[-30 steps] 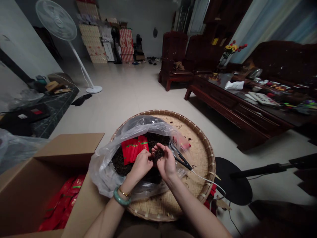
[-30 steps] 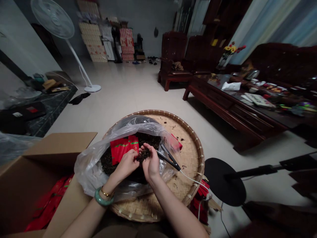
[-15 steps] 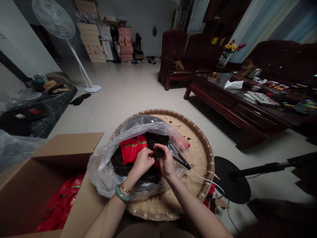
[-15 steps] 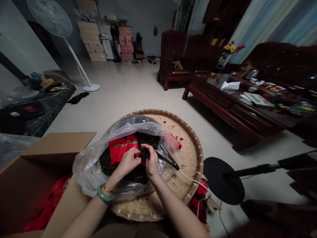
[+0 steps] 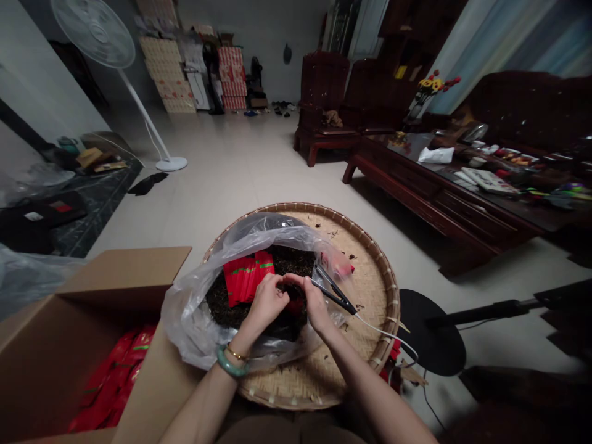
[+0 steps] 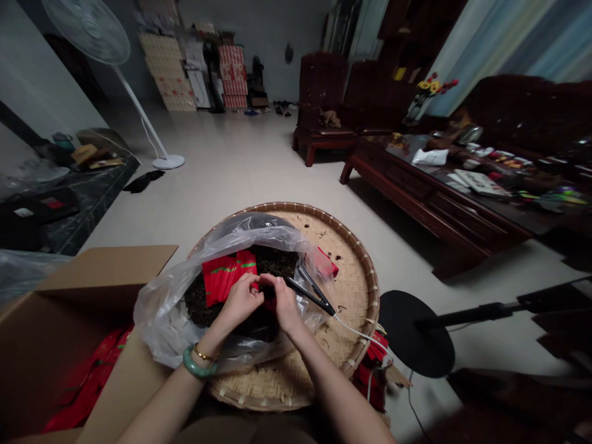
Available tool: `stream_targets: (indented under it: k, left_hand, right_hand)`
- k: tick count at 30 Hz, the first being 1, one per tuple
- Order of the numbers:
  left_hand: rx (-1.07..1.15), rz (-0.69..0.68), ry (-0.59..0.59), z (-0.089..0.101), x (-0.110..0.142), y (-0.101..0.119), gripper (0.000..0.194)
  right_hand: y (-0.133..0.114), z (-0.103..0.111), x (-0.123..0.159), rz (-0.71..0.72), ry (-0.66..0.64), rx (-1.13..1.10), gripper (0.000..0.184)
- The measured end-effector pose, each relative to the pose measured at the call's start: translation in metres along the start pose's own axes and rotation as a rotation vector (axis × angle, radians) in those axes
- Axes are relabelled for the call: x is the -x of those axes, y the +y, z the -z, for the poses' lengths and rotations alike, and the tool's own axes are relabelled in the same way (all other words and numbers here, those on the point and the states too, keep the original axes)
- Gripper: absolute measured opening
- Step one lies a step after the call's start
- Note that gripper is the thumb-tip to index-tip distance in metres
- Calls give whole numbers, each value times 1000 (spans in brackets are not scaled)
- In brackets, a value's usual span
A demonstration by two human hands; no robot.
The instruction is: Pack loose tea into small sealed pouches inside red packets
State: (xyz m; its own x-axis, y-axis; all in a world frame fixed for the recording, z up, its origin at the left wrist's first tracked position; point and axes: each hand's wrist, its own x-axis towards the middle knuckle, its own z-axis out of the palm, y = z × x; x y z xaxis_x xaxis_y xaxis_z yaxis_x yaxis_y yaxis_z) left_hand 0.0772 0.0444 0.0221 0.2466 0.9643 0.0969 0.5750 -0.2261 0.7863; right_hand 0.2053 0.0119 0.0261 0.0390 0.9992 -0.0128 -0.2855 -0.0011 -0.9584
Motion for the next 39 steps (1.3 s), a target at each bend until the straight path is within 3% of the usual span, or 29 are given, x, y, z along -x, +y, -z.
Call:
stream_targets:
  k: [3,9,12,15,18,25,34,39]
  left_hand:
    - [81,32,17,-3,2,-3,32]
    - [264,91,37,-10,2,-11,37]
    - [340,106,42,-13,2,-16,38]
    - [439,118,53,-15,2,-20,37]
    - [508,138,52,-15,3,-21,36]
    - [454,104,49,-15,8,-17,36]
    - [391,75,34,-14,13,-11,38]
    - [413,89,15,-14,13,-13,38]
  right_hand:
    - [-4,6,4,-12,-65,34,29]
    - [-11,14,9,47,-143,233,35]
    - [-10,19,11,129,-158,420,29]
    - [0,26,14,241,-201,667,43]
    - [12,32,14,314,-182,808,33]
    - [7,32,11,393,-130,890,19]
    - [-6,24,17,401,-235,998,33]
    - [-10,26,22,456,-217,1219,30]
